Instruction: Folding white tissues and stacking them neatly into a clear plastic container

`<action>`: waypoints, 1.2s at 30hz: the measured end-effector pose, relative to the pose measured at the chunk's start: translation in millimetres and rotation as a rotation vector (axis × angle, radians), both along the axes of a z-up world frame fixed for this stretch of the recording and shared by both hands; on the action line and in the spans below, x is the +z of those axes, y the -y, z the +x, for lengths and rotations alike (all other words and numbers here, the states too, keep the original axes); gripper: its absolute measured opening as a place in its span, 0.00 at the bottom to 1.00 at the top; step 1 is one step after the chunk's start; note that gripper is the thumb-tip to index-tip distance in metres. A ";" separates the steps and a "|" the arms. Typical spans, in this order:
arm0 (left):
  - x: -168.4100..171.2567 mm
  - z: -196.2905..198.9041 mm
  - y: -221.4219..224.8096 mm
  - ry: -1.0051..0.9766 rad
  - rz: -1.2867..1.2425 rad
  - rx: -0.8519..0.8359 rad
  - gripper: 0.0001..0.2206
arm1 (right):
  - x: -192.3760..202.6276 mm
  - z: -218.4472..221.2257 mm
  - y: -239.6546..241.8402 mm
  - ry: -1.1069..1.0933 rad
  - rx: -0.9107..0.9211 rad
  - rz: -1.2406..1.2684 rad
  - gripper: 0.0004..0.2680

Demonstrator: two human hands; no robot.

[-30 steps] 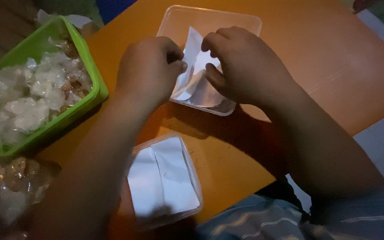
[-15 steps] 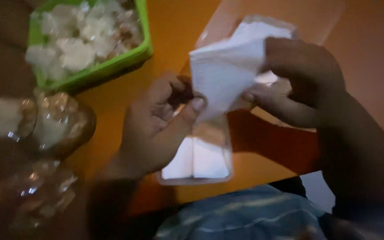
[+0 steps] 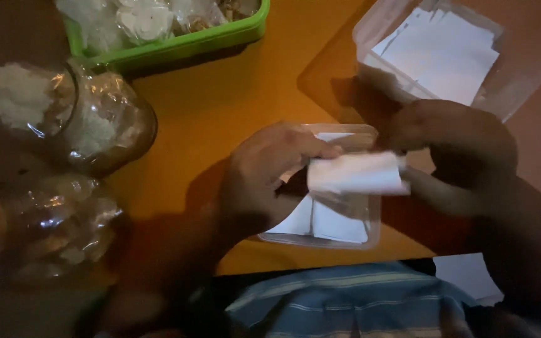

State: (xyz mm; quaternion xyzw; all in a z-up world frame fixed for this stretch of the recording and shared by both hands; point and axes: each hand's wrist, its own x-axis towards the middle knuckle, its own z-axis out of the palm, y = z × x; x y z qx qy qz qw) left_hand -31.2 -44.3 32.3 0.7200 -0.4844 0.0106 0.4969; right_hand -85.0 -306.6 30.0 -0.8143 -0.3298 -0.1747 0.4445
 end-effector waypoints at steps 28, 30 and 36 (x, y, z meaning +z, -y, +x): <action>-10.9 18.9 -15.8 0.421 0.353 -0.127 0.04 | 3.2 7.2 -9.0 0.033 0.073 -0.459 0.06; -9.9 18.7 -15.1 0.379 0.365 -0.135 0.03 | 0.3 7.7 -4.6 0.030 0.120 -0.485 0.05; -12.5 18.8 -16.1 0.390 0.378 -0.118 0.08 | 0.6 8.1 -8.6 -0.003 0.118 -0.492 0.08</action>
